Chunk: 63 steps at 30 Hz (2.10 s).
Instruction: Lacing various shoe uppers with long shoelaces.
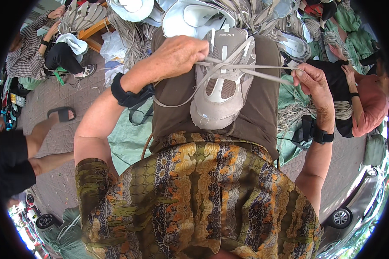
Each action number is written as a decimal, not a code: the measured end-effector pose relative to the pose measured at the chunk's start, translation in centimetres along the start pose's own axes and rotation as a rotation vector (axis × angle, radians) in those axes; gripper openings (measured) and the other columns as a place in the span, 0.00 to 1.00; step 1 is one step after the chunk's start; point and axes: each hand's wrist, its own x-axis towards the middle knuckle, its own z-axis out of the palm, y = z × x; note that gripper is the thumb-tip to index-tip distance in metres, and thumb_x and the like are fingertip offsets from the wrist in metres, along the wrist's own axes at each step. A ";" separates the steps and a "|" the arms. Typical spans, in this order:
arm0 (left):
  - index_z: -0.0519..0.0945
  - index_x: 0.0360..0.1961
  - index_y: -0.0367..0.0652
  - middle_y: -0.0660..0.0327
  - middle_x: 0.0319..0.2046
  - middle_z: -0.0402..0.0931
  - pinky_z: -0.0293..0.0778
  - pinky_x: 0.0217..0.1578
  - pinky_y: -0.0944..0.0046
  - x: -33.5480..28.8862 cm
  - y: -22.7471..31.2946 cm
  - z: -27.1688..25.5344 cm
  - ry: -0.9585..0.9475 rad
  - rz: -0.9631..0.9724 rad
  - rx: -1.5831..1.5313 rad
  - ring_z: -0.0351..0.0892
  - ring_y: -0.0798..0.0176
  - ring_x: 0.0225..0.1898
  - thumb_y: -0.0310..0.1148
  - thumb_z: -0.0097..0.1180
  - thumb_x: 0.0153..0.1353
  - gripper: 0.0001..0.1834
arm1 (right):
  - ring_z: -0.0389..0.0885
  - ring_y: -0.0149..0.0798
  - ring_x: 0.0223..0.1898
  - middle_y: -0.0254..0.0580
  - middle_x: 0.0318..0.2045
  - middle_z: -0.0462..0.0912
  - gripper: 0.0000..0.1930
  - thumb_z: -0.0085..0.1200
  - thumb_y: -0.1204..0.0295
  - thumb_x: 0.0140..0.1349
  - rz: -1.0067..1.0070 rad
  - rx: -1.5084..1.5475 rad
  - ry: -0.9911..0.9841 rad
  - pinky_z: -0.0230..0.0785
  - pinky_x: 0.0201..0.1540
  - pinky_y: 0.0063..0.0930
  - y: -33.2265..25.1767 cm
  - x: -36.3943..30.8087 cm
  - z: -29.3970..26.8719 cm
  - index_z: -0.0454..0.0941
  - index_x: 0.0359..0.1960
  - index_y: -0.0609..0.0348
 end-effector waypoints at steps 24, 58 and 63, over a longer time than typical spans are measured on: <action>0.69 0.31 0.38 0.49 0.22 0.72 0.67 0.29 0.48 -0.1 0.0 1.7 0.121 -0.153 -0.228 0.74 0.41 0.27 0.26 0.49 0.64 0.05 | 0.80 0.44 0.36 0.42 0.35 0.81 0.07 0.54 0.76 0.61 -0.384 -0.442 0.215 0.72 0.42 0.28 -3.6 1.4 8.8 0.79 0.39 0.63; 0.72 0.38 0.44 0.40 0.29 0.78 0.71 0.35 0.37 -28.3 -25.2 -6.3 0.087 -0.919 0.831 0.78 0.34 0.36 0.33 0.47 0.65 0.05 | 0.75 0.47 0.47 0.38 0.38 0.79 0.04 0.55 0.72 0.58 -0.638 -0.755 0.174 0.66 0.49 0.41 -1.9 7.7 11.6 0.78 0.34 0.54; 0.76 0.43 0.44 0.42 0.33 0.80 0.75 0.37 0.43 -24.0 -22.6 -1.9 0.048 -0.765 0.668 0.80 0.37 0.38 0.25 0.47 0.60 0.11 | 0.75 0.49 0.46 0.41 0.39 0.79 0.07 0.56 0.72 0.59 -0.601 -0.633 0.177 0.67 0.50 0.41 -1.8 7.3 11.0 0.78 0.39 0.53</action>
